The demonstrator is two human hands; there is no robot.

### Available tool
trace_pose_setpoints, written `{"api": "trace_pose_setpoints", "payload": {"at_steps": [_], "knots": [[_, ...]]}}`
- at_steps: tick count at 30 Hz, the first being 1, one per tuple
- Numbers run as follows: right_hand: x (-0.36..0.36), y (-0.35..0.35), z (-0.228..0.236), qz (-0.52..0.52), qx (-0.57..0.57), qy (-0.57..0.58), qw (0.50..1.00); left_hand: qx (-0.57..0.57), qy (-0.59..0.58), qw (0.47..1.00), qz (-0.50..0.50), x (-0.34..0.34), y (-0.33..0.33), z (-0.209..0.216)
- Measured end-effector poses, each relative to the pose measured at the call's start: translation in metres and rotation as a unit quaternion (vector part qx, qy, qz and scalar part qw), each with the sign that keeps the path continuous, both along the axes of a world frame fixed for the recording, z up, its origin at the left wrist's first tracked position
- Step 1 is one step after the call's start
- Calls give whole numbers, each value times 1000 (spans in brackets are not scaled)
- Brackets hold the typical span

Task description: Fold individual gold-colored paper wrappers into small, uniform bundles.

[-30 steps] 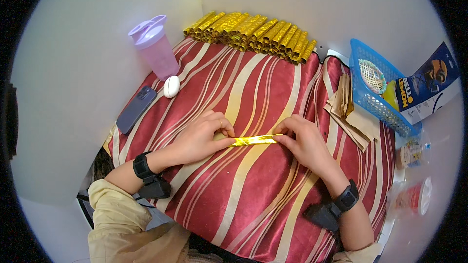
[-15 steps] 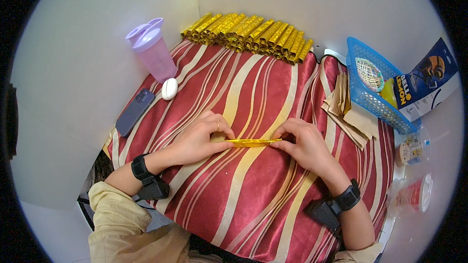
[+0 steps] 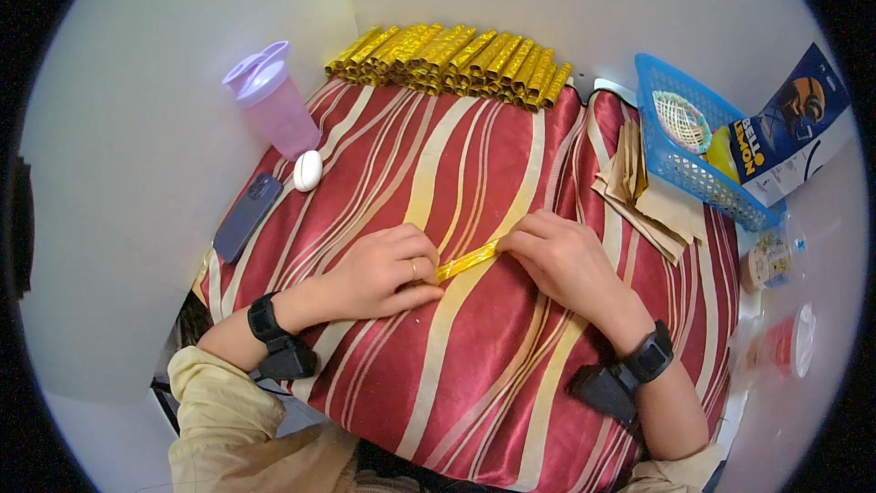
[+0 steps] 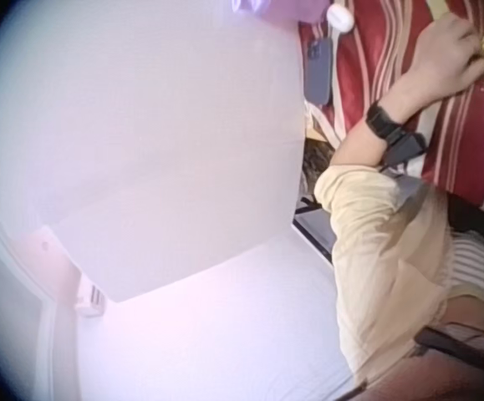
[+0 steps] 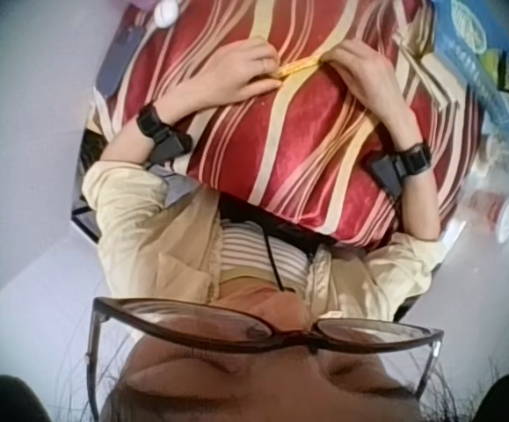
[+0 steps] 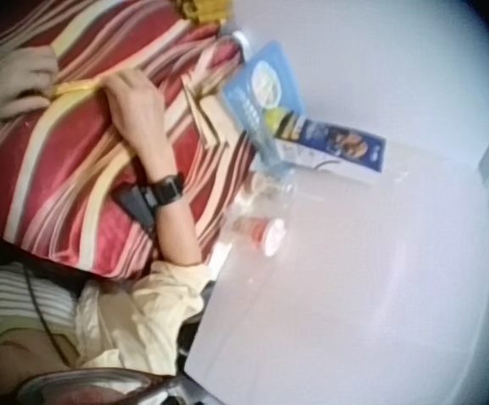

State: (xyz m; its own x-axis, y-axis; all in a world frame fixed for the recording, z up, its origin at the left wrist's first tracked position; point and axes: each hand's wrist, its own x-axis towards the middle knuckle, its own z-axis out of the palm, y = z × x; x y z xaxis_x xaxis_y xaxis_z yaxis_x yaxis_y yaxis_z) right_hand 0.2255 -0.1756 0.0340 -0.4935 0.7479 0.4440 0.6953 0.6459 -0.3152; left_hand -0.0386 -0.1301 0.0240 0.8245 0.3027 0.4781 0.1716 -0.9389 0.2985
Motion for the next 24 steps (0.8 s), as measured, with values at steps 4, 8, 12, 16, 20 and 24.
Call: {"api": "trace_pose_setpoints", "payload": {"at_steps": [4, 8, 12, 16, 20, 24], "knots": [[1, -1, 1, 8, 9, -14, 1000, -45, -9, 999, 11, 0, 6, -6], [2, -1, 1, 40, 71, -8, 997, -36, 32, 999, 3, 5, 9, -6], [4, -3, -5, 42, 34, -4, 999, -18, 51, 998, -31, 6, 9, -7], [1, -6, -1, 26, 18, -20, 999, -27, 103, 994, -31, 5, 9, -8], [4, -6, -1, 40, 27, -55, 997, -39, 120, 991, -40, 5, 8, -3], [6, -5, -6, 50, 46, -67, 995, -17, 147, 988, -38, 5, 8, -3]]}}
